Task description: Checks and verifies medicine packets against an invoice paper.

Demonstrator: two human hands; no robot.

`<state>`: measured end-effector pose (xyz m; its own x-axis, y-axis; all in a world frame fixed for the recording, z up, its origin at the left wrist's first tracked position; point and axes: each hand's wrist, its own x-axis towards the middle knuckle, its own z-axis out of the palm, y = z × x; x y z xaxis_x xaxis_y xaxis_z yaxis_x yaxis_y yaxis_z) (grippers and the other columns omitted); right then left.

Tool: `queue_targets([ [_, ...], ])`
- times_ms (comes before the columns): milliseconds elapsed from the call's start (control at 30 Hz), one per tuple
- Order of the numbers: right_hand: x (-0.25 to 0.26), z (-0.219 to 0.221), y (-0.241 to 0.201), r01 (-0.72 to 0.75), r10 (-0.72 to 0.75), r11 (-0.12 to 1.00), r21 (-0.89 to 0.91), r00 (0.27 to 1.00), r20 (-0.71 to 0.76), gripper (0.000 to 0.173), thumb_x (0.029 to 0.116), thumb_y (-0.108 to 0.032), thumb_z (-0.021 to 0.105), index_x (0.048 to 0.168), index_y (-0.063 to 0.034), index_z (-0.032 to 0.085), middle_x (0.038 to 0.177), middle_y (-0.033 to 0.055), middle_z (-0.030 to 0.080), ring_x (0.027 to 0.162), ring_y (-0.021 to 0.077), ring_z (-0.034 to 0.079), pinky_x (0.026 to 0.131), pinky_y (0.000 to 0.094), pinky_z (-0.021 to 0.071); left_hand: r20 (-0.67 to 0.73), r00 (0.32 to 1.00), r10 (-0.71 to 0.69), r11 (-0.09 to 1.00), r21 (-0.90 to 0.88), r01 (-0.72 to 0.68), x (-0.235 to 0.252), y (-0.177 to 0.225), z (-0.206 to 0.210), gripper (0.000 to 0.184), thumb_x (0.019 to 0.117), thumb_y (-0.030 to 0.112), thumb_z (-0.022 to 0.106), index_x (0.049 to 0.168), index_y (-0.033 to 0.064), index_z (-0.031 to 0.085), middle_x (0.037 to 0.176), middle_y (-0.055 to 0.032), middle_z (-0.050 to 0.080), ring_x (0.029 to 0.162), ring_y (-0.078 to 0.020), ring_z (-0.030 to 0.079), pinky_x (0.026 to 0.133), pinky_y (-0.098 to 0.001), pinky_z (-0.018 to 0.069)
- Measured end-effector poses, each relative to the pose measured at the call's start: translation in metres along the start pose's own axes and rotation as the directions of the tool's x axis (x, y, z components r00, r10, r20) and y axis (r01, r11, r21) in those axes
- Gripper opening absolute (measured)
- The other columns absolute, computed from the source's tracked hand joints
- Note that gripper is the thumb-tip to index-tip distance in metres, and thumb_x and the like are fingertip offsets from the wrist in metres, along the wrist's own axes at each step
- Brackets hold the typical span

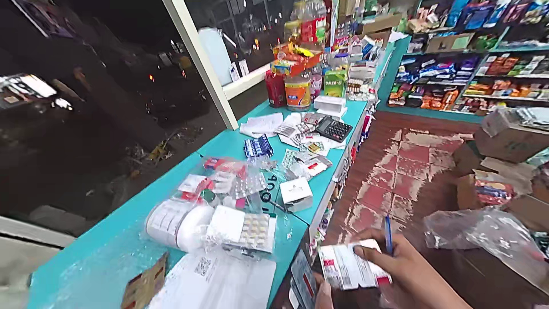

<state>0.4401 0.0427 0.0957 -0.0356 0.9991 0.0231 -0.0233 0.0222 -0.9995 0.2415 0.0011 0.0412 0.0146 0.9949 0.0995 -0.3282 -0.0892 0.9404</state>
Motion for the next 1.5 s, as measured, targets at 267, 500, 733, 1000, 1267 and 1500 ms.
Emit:
queue_targets([
  [267,0.056,-0.042,-0.003,0.124,-0.129,0.989,0.085,0.990,0.051,0.011,0.0894,-0.012,0.072,0.099,-0.0125,0.078,0.082,-0.0022,0.076,0.069,0.0048,0.072,0.063,0.0210,0.0608,-0.089,0.996,0.017,0.998,-0.066,-0.023,0.042,0.009,0.048,0.010,0.0954,0.001,0.059,0.103,0.0057,0.064,0.075,0.0060,0.066,0.067,-0.0012,0.062,0.068,-0.0196,0.0543],
  [500,0.088,-0.069,-0.015,0.130,-0.136,0.986,0.104,0.989,0.056,0.009,0.0895,-0.016,0.073,0.097,-0.0152,0.078,0.082,-0.0035,0.076,0.069,0.0041,0.072,0.062,0.0204,0.0606,-0.021,0.998,0.064,0.994,-0.084,-0.066,0.076,0.010,0.073,0.008,0.0968,0.005,0.061,0.104,0.0071,0.065,0.075,0.0063,0.066,0.068,0.0001,0.062,0.068,-0.0179,0.0535],
  [733,0.101,-0.075,-0.019,0.128,-0.140,0.980,0.155,0.988,0.072,0.010,0.0894,-0.014,0.073,0.098,-0.0123,0.078,0.082,-0.0009,0.076,0.068,0.0058,0.072,0.062,0.0214,0.0613,-0.004,0.996,0.084,0.992,-0.099,-0.084,0.087,0.012,0.080,0.007,0.0982,0.010,0.061,0.104,0.0089,0.065,0.076,0.0059,0.065,0.067,0.0000,0.062,0.066,-0.0175,0.0534],
  [1000,0.094,-0.074,-0.019,0.132,-0.149,0.972,0.197,0.986,0.076,0.011,0.0903,-0.013,0.072,0.099,-0.0113,0.078,0.084,0.0005,0.077,0.069,0.0067,0.072,0.063,0.0220,0.0618,-0.012,0.998,0.065,0.991,-0.115,-0.066,0.082,0.014,0.079,0.008,0.0970,0.009,0.063,0.104,0.0075,0.066,0.075,0.0042,0.066,0.066,-0.0010,0.062,0.066,-0.0183,0.0541],
  [1267,0.073,-0.070,-0.015,0.140,-0.147,0.971,0.195,0.989,0.020,0.011,0.0903,-0.011,0.072,0.099,-0.0123,0.078,0.083,-0.0008,0.077,0.070,0.0056,0.072,0.063,0.0217,0.0618,0.040,0.998,0.055,0.991,-0.128,-0.049,0.072,0.011,0.072,0.009,0.0971,0.010,0.063,0.105,0.0076,0.067,0.076,0.0036,0.067,0.066,-0.0012,0.062,0.067,-0.0183,0.0538],
  [1500,0.057,-0.076,-0.010,0.155,-0.154,0.978,0.138,0.988,-0.015,0.013,0.0916,-0.012,0.071,0.101,-0.0151,0.079,0.087,-0.0040,0.077,0.073,0.0038,0.072,0.065,0.0215,0.0609,0.080,0.997,0.012,0.988,-0.155,0.000,0.072,0.008,0.075,0.014,0.0966,0.000,0.055,0.104,0.0093,0.062,0.074,0.0074,0.067,0.066,-0.0011,0.063,0.069,-0.0210,0.0547],
])
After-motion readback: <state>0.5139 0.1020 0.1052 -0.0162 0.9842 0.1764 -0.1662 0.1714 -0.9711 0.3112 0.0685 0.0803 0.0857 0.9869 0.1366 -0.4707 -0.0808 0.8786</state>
